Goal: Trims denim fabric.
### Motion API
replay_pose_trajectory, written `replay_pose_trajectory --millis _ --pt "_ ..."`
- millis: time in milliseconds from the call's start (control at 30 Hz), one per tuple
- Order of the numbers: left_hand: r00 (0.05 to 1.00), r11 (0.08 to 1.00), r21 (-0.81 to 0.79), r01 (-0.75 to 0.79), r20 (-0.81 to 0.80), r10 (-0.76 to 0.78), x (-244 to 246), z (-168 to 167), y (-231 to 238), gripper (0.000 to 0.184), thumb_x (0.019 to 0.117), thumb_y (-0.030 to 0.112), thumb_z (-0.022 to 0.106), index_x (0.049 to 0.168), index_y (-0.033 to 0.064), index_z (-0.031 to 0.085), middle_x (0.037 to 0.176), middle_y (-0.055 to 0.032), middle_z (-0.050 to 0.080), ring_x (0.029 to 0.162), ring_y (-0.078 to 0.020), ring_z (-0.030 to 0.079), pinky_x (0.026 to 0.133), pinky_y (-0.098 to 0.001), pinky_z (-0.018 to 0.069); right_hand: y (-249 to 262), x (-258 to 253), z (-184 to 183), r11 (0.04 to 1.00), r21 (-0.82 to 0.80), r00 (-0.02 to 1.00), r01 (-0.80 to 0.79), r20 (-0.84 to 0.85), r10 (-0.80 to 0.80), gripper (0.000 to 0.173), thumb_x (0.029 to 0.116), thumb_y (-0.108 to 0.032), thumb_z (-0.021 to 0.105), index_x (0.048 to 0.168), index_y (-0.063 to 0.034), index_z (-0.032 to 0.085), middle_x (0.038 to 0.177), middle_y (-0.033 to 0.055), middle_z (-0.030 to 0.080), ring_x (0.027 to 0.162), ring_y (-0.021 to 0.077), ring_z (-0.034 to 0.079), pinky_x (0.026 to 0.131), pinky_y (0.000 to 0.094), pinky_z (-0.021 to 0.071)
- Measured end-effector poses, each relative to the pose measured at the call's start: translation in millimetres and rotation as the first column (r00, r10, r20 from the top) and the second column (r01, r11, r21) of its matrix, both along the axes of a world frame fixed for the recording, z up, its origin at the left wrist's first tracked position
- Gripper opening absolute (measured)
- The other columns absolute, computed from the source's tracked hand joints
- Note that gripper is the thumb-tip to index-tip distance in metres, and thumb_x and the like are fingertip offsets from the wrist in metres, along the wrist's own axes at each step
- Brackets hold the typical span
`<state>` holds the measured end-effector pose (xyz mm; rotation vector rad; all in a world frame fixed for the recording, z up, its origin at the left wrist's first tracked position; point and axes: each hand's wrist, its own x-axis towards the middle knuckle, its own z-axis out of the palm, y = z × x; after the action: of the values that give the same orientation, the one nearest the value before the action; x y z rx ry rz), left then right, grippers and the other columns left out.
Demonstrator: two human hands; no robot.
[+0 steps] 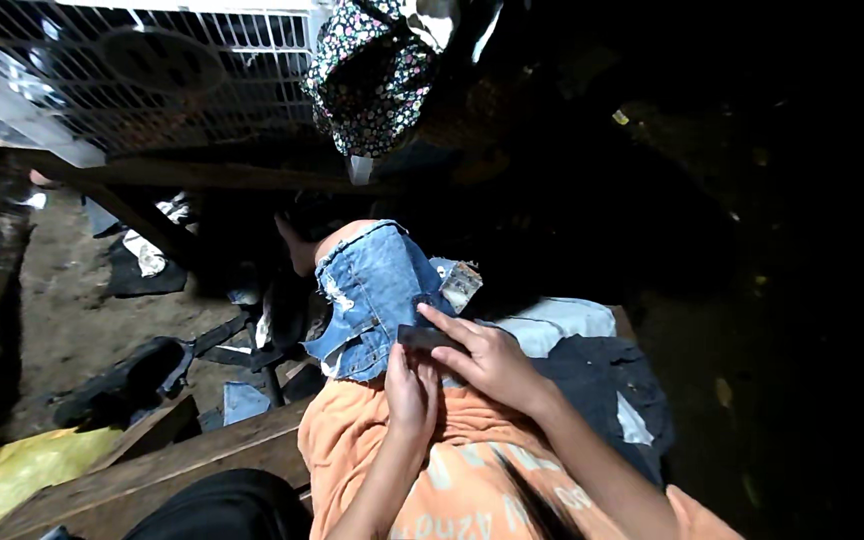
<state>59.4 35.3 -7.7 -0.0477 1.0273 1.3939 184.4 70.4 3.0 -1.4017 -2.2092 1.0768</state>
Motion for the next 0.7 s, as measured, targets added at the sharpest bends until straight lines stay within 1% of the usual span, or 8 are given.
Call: replay_pose_trajectory --millis 100,167,233,333,400,500,600,700 --pt "1.0 1.0 -0.019 -0.015 -0.002 0.015 -1.0 0.2 2.3 0.049 0.1107 0.021 0.016 0.089 0.0131 0.058 0.077 0.0042 0.068 0.075 -0.0038 0.067 0.073 -0.0212 0.056 3.3 0.3 -2.8 0.997 -0.069 0.992 0.047 -0.112 -0.055 0.058 0.1042 -0.044 0.05 0.151 -0.0099 0.051 0.114 0.0141 0.074 0.091 0.0231 0.071 0.08 0.0446 0.057" --pt "0.999 0.999 -0.025 -0.04 0.033 0.041 -1.3 0.9 4.8 0.047 0.1111 0.022 0.017 0.092 0.0089 0.058 0.082 0.0 0.07 0.082 -0.0106 0.07 0.082 -0.0289 0.0584 4.5 2.0 -5.2 0.984 -0.134 0.946 0.115 -0.288 -0.15 0.059 0.1046 -0.037 0.05 0.15 0.001 0.048 0.093 0.0058 0.068 0.074 0.0043 0.058 0.071 0.0231 0.0509" --pt "0.998 0.998 0.012 -0.053 0.029 0.053 1.9 0.5 8.6 0.038 0.11 0.02 0.019 0.104 0.006 0.054 0.091 -0.0011 0.07 0.087 -0.0127 0.072 0.083 -0.0321 0.0612 4.2 6.1 -4.6 0.968 -0.217 0.901 0.13 -0.381 -0.206 0.059 0.1054 -0.034 0.048 0.15 0.0053 0.044 0.079 -0.0034 0.056 0.065 -0.0042 0.046 0.064 0.0148 0.0429" --pt "0.993 0.999 -0.014 -0.039 -0.111 0.037 11.5 4.6 18.6 0.03 0.1074 0.008 0.037 0.085 0.006 0.057 0.068 0.0015 0.067 0.06 -0.0046 0.065 0.061 -0.0209 0.0566 -1.4 9.2 -4.2 0.966 -0.221 0.924 0.137 -0.323 -0.205 0.058 0.105 -0.034 0.05 0.15 0.0025 0.045 0.076 -0.003 0.055 0.064 -0.0007 0.048 0.064 0.0185 0.0454" --pt "0.989 0.999 -0.044 -0.023 -0.146 0.016 15.4 9.6 24.5 0.033 0.1057 0.002 0.045 0.075 0.006 0.058 0.059 0.0022 0.063 0.051 -0.0017 0.059 0.053 -0.017 0.0516 -3.8 7.4 -6.1 0.976 -0.145 0.935 0.161 -0.295 -0.198 0.058 0.1051 -0.037 0.05 0.149 0.0005 0.049 0.084 0.0031 0.064 0.068 0.0034 0.054 0.067 0.0222 0.0497" --pt "0.982 1.0 -0.02 -0.01 -0.189 0.006 16.4 5.9 23.6 0.032 0.1034 -0.002 0.046 0.075 0.0045 0.06 0.061 0.0013 0.064 0.053 -0.0024 0.06 0.055 -0.0175 0.0527 -1.8 4.7 -4.6 0.982 -0.043 0.956 0.183 -0.224 -0.188 0.056 0.1065 -0.042 0.047 0.148 -0.0042 0.053 0.12 0.0114 0.072 0.095 0.0122 0.07 0.084 0.0323 0.0571" --pt "0.959 1.0 0.018 -0.006 -0.283 0.01 17.9 -0.4 19.1 0.03 0.1019 -0.004 0.045 0.077 0.0047 0.06 0.063 0.0033 0.064 0.057 -0.0014 0.061 0.059 -0.0172 0.0534 2.1 0.3 -0.6 0.978 -0.009 0.974 0.208 -0.088 -0.208 0.05 0.1059 -0.041 0.047 0.147 -0.016 0.057 0.113 0.0106 0.074 0.09 0.0228 0.072 0.075 0.0467 0.057" --pt "0.954 0.999 0.035 -0.031 -0.296 0.04 18.9 -1.1 18.1 0.024 0.1009 -0.006 0.048 0.084 0.0021 0.062 0.069 0.0023 0.067 0.062 -0.0023 0.064 0.062 -0.0181 0.0561 5.6 -0.1 -2.5 0.971 0.016 0.967 0.238 -0.101 -0.235 0.043 0.1053 -0.037 0.049 0.141 -0.0185 0.064 0.105 0.0093 0.074 0.086 0.0213 0.07 0.074 0.0445 0.0562"
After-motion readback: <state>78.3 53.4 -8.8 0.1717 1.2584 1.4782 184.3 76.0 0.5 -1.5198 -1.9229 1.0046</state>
